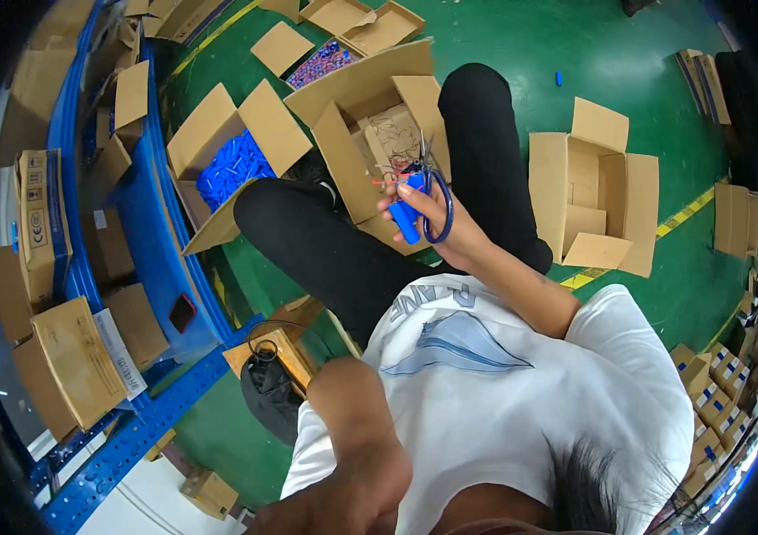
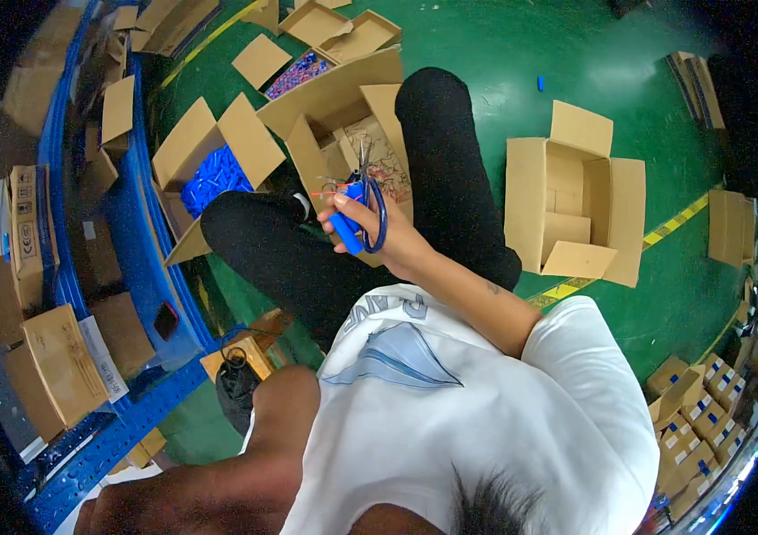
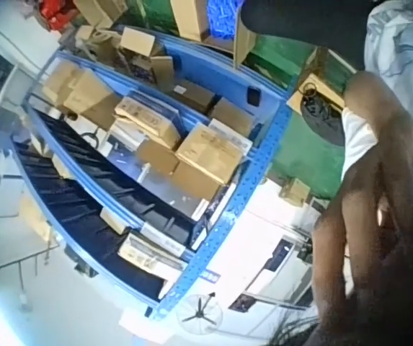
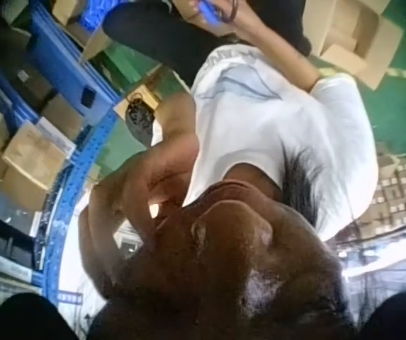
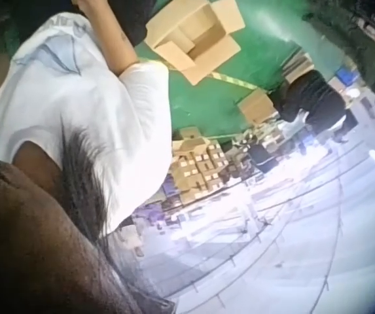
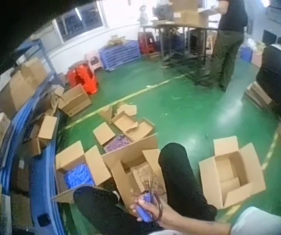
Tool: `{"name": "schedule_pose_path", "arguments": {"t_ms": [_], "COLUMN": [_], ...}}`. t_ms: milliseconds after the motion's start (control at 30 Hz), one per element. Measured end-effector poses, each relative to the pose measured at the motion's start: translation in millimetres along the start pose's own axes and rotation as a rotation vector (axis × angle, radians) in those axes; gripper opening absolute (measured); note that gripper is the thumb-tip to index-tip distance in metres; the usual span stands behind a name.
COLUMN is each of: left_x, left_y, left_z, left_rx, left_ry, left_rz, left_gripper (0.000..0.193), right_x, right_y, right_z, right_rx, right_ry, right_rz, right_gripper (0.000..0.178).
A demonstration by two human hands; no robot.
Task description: The person assembles electronic components by cutting and stripping wires with pliers and wire cutters.
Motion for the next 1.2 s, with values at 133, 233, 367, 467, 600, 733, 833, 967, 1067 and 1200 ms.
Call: {"name": "schedule_pose_path", "arguments": {"t_ms": [133,233,367,467,600,733,833,967,1067,1200], "left_x": [8.9,-11.6,-113.4,-216.5,-244.6,-254.6,-250.6,-256.3,-265.4,-269.3], "left_y": [-0.2,-29.9,38.7,59.2,84.6,85.0,82.4,75.6,66.0,58.9], "left_z": [-12.7,-39.5,-39.0,-93.4,-139.7,-155.2,-152.7,-149.5,-150.5,-156.9], "left_rx": [0.252,-0.218,-0.511,-0.864,-0.995,-1.021,-1.059,-1.061,-1.053,-1.075], "left_ry": [-0.024,0.295,-0.064,-0.298,-0.319,-0.505,-0.609,-0.599,-0.686,-0.802], "left_rz": [0.139,0.297,0.966,0.801,0.424,0.292,0.116,0.175,0.195,0.119], "left_gripper": [0.028,0.034,0.038,0.045,0.053,0.058,0.058,0.057,0.053,0.045], "right_x": [-0.5,-9.5,-17.5,-16.8,-15.7,-1.3,20.7,35.1,25.5,11.9], "right_y": [5.2,16.0,37.2,41.7,25.0,17.3,22.2,43.1,52.5,63.3], "right_z": [-10.1,-17.5,-25.2,-25.8,-17.4,-12.7,-22.4,-18.9,-15.8,-19.9], "right_rx": [-0.03,-0.083,-0.204,-0.244,-0.284,-0.47,-0.525,-0.672,-0.606,-0.354], "right_ry": [-0.005,-0.02,-0.051,-0.047,-0.097,-0.084,-0.106,-0.082,-0.08,-0.143], "right_rz": [0.08,0.136,0.147,0.11,-0.209,-0.748,-1.114,-1.21,-0.79,-0.598], "right_gripper": [0.035,0.034,0.038,0.042,0.042,0.048,0.05,0.041,0.025,0.017]}}
Point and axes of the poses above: each hand's wrist, its own z-axis towards the middle knuckle, its own x-axis out of the palm, y = z × x, the point moved 7 cm from there along z, towards the middle knuckle, and after that the axes turned 2 degrees about -z, right-handed, at the moved point
